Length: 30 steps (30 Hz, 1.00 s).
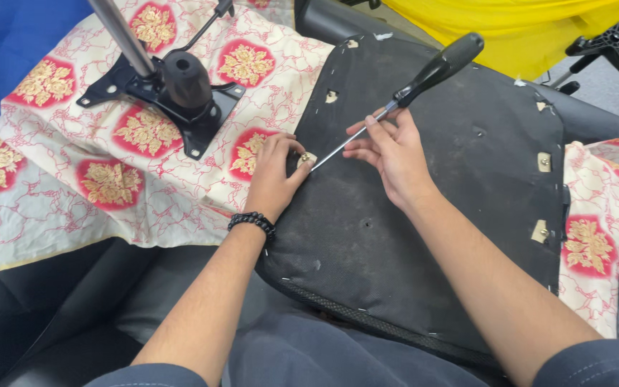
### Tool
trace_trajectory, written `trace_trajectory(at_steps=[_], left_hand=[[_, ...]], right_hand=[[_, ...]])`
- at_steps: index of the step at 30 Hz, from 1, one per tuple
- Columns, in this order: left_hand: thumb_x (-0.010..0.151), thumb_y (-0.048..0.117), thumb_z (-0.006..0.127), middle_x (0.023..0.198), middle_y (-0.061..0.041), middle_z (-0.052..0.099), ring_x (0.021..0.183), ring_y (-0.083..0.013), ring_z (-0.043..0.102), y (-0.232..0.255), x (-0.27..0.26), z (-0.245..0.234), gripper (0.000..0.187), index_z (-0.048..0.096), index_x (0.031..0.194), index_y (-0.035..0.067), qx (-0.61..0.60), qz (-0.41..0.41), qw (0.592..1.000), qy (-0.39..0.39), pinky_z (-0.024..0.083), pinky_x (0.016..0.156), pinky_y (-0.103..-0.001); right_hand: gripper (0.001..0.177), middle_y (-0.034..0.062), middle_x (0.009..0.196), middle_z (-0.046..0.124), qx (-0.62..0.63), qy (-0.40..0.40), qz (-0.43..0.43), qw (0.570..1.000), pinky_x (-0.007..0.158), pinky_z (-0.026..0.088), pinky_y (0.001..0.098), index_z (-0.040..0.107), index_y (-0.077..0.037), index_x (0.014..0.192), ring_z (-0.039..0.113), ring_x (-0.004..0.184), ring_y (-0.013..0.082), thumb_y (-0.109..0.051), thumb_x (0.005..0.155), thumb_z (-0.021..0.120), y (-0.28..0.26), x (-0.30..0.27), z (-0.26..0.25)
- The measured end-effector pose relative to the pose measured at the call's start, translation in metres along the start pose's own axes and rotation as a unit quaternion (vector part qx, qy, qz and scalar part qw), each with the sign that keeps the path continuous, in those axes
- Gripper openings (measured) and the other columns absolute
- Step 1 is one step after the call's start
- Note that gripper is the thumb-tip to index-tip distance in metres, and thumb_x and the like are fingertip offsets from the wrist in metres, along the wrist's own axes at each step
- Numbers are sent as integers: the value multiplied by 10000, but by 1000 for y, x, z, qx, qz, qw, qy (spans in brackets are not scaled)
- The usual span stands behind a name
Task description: The person disassembles a chair by removing the central gas lift and base from the seat using a screwdriver. They then reattach the base to the underside of the seat, securing it with multiple screws.
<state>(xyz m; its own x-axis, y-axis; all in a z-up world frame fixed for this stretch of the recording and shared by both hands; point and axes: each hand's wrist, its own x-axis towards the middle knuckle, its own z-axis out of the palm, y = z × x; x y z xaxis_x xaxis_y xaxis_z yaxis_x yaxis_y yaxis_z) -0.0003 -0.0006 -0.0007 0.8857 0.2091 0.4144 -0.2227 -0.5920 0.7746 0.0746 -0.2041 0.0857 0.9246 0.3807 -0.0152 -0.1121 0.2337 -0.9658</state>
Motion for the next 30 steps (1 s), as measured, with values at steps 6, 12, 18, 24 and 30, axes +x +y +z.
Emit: trace_trajectory(at_steps=[6,12,18,24,30], left_hand=[[888,163,740,1313,-122,564,1235,-326,533,0,0,-1,292,725,1172,98,-17,32,999,1,429,1078,-431],[877,177,770,1192,-94,590,1199,-307,548,5,0,-2,211,675,1026,62,-25,-9,999,25,439,1041,-425],[880,167,761,1148,-81,594,1184,-293,563,9,0,-4,178,682,1013,78,-16,0,999,33,444,1037,-419],[884,160,755,1122,-84,598,1167,-290,566,14,0,-7,165,687,1013,82,-17,-2,999,28,442,1029,-412],[891,163,747,1090,-81,616,1125,-294,567,20,0,-10,160,698,1028,94,16,11,1000,20,449,1004,-414]], right_hand=[[144,154,1018,669,-93,-13,-68,993,758,650,349,399,-58,1193,724,829,199,-125,1096,483,-7,16,26],[135,141,1028,667,-162,-46,-84,982,784,660,343,409,-61,1208,729,871,193,-120,1099,464,-10,24,32],[119,146,1053,655,-150,-93,-79,981,825,635,350,425,-55,1198,705,918,196,-104,1102,475,-15,24,30],[148,145,1072,660,-185,-135,-81,970,860,628,344,426,-55,1227,702,941,193,-103,1093,466,-22,24,27],[164,132,1044,676,-229,-160,-91,956,858,623,334,432,-51,1241,711,930,191,-112,1092,459,-25,26,25]])
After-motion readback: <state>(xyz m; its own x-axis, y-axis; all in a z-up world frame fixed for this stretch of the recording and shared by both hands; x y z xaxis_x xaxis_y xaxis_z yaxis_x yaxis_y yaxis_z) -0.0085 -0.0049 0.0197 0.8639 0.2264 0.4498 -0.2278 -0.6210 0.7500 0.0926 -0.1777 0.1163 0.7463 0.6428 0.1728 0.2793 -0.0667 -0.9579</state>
